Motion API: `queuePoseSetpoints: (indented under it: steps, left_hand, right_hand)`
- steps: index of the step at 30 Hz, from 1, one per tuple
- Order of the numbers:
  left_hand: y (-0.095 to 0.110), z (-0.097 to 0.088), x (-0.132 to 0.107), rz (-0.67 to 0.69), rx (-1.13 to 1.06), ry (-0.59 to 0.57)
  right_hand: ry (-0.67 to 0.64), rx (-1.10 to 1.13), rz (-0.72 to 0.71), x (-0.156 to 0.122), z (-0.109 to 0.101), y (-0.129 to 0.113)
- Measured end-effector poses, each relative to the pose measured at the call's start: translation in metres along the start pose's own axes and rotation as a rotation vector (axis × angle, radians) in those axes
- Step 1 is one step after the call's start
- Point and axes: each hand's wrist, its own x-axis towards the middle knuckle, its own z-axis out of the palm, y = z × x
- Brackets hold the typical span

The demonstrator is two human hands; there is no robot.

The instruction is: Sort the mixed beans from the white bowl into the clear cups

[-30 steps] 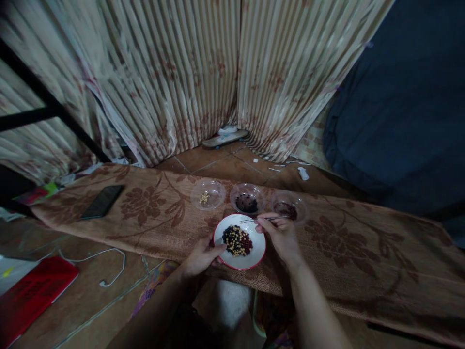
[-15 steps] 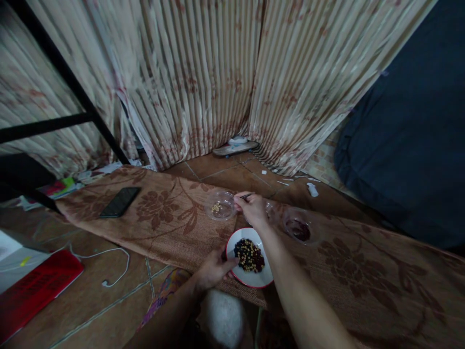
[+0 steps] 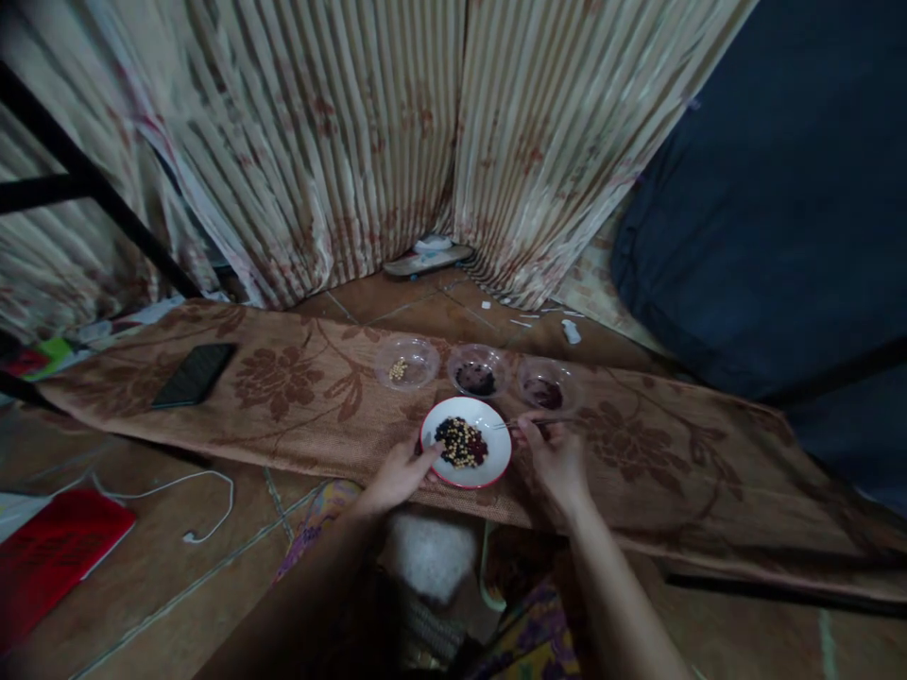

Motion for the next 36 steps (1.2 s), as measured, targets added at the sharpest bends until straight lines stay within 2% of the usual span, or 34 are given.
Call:
queuePoseSetpoints:
  steps: [3, 6, 13, 21, 36]
  left_hand:
    - [-0.004, 0.0, 0.001, 0.007, 0.031, 0.016]
    - [-0.007, 0.001, 0.002, 0.013, 0.05, 0.022]
    - [-0.01, 0.002, 0.003, 0.012, 0.065, 0.027]
    - [-0.006, 0.002, 0.001, 0.038, 0.089, 0.037]
    - [-0.002, 0.003, -0.002, 0.041, 0.096, 0.059]
  right_hand:
    - [-0.061, -0.101, -0.097, -0.013, -0.001, 0.011]
    - [-0.143, -0.204, -0.194, -0.014, 0.006, 0.017]
    - [-0.142, -0.42, -0.185, -0.012, 0.012, 0.019]
    - [-0.119, -0.388, -0.265, -0.009, 0.012, 0.025]
    - [-0.175, -0.471, -0.289, -0.005, 0.015, 0.027]
